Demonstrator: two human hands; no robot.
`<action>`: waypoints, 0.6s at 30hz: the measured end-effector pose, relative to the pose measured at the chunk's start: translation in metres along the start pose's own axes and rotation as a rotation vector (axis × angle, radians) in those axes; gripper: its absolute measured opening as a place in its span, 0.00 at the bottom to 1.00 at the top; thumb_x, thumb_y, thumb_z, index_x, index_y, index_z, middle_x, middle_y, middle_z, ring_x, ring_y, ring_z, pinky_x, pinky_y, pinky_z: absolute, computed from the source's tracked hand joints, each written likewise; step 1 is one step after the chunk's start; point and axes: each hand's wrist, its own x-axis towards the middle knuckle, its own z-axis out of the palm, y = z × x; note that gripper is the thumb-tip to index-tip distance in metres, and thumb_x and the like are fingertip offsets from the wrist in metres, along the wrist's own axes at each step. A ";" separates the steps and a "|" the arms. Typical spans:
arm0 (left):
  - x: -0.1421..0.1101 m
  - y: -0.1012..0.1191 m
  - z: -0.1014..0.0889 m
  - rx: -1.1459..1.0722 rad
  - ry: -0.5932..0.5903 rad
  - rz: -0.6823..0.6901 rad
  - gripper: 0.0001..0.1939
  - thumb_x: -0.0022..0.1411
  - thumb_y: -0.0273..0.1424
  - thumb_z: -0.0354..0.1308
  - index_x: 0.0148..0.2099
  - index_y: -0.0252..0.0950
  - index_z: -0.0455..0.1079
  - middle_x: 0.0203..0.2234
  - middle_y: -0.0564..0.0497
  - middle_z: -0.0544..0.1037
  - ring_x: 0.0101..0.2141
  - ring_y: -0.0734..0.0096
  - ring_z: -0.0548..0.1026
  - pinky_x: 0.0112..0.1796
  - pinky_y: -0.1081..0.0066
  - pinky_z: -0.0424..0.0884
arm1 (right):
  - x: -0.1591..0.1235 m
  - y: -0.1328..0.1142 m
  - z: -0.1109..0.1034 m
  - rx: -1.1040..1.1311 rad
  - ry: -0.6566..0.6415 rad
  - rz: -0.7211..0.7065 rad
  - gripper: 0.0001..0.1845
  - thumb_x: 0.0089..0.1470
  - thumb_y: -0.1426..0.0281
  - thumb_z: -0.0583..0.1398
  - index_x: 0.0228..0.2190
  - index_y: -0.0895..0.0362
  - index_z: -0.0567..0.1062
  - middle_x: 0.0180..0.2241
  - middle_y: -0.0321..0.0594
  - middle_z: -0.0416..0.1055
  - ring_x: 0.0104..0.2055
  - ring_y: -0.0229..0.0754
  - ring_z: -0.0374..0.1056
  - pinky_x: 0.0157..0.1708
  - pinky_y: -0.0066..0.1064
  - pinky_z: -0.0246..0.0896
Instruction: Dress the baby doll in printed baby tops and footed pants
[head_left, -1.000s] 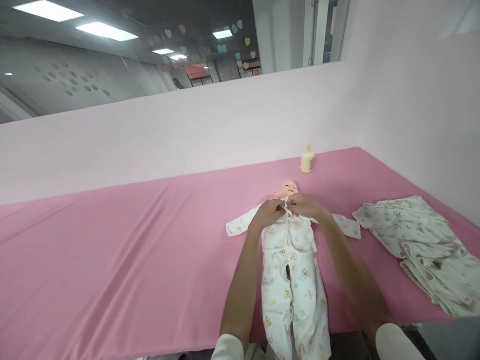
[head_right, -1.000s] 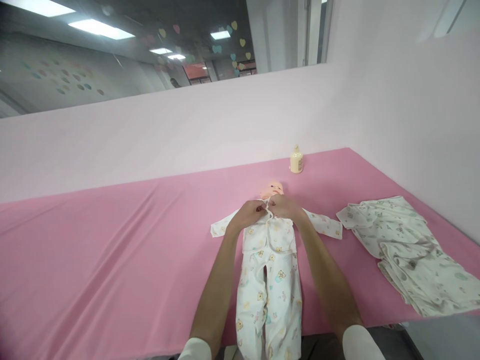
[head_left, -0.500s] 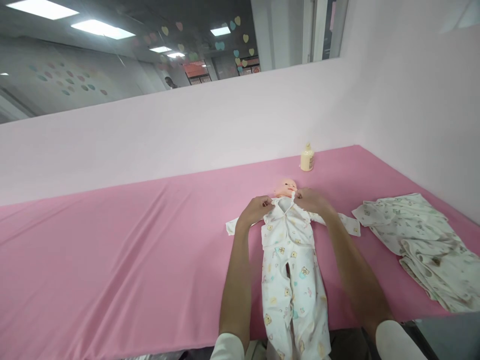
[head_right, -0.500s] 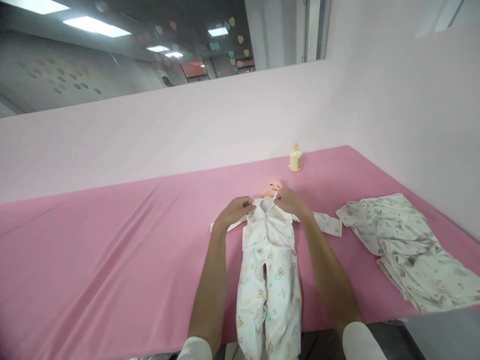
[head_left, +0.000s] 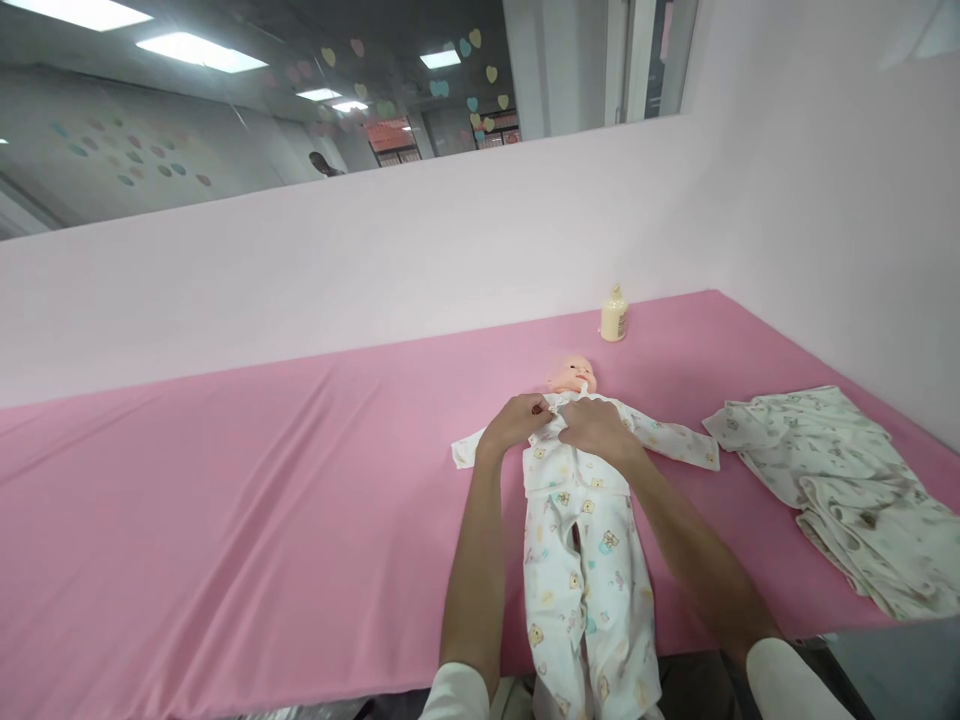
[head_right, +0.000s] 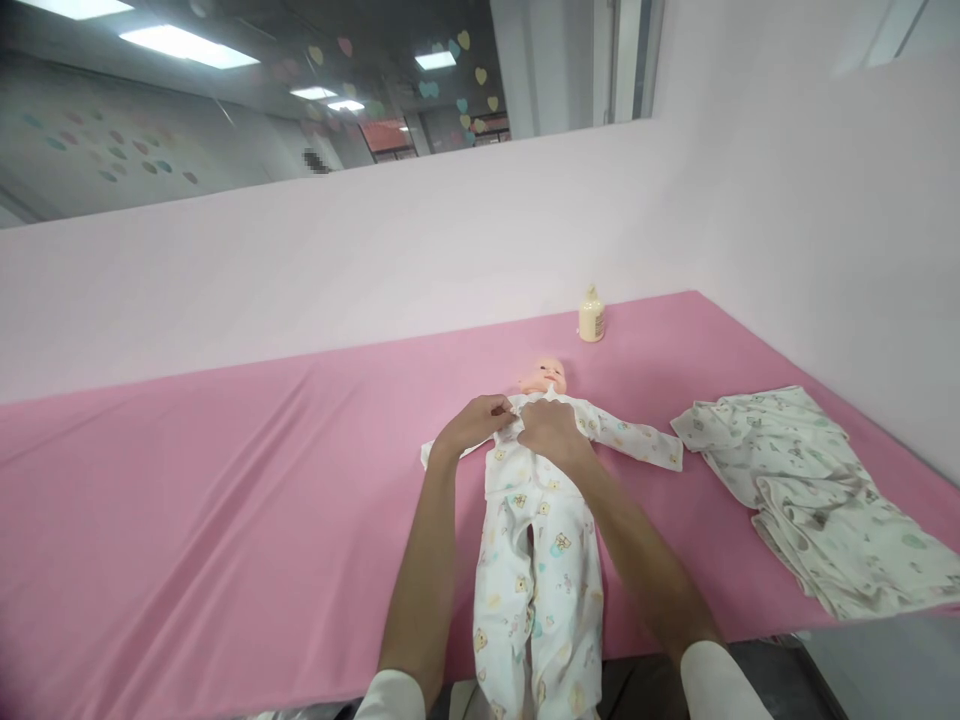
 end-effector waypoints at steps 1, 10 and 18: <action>0.000 0.000 -0.001 -0.001 0.003 -0.001 0.10 0.52 0.36 0.56 0.25 0.36 0.62 0.21 0.56 0.64 0.23 0.77 0.59 0.23 0.75 0.55 | 0.001 0.001 0.000 -0.004 -0.009 -0.010 0.10 0.47 0.75 0.55 0.32 0.58 0.75 0.31 0.45 0.73 0.36 0.46 0.71 0.28 0.29 0.51; -0.001 -0.002 -0.003 0.001 -0.009 0.017 0.10 0.52 0.37 0.56 0.25 0.35 0.65 0.21 0.54 0.67 0.24 0.75 0.63 0.24 0.75 0.56 | -0.002 0.005 0.003 -0.063 0.009 0.002 0.15 0.50 0.79 0.54 0.37 0.59 0.77 0.34 0.51 0.74 0.40 0.50 0.72 0.33 0.31 0.57; -0.007 0.006 -0.004 0.097 0.025 0.033 0.08 0.55 0.36 0.55 0.34 0.38 0.69 0.23 0.55 0.68 0.24 0.74 0.63 0.25 0.74 0.57 | 0.004 0.018 0.005 0.003 0.037 0.015 0.07 0.49 0.74 0.54 0.27 0.58 0.73 0.29 0.44 0.71 0.33 0.44 0.69 0.28 0.29 0.52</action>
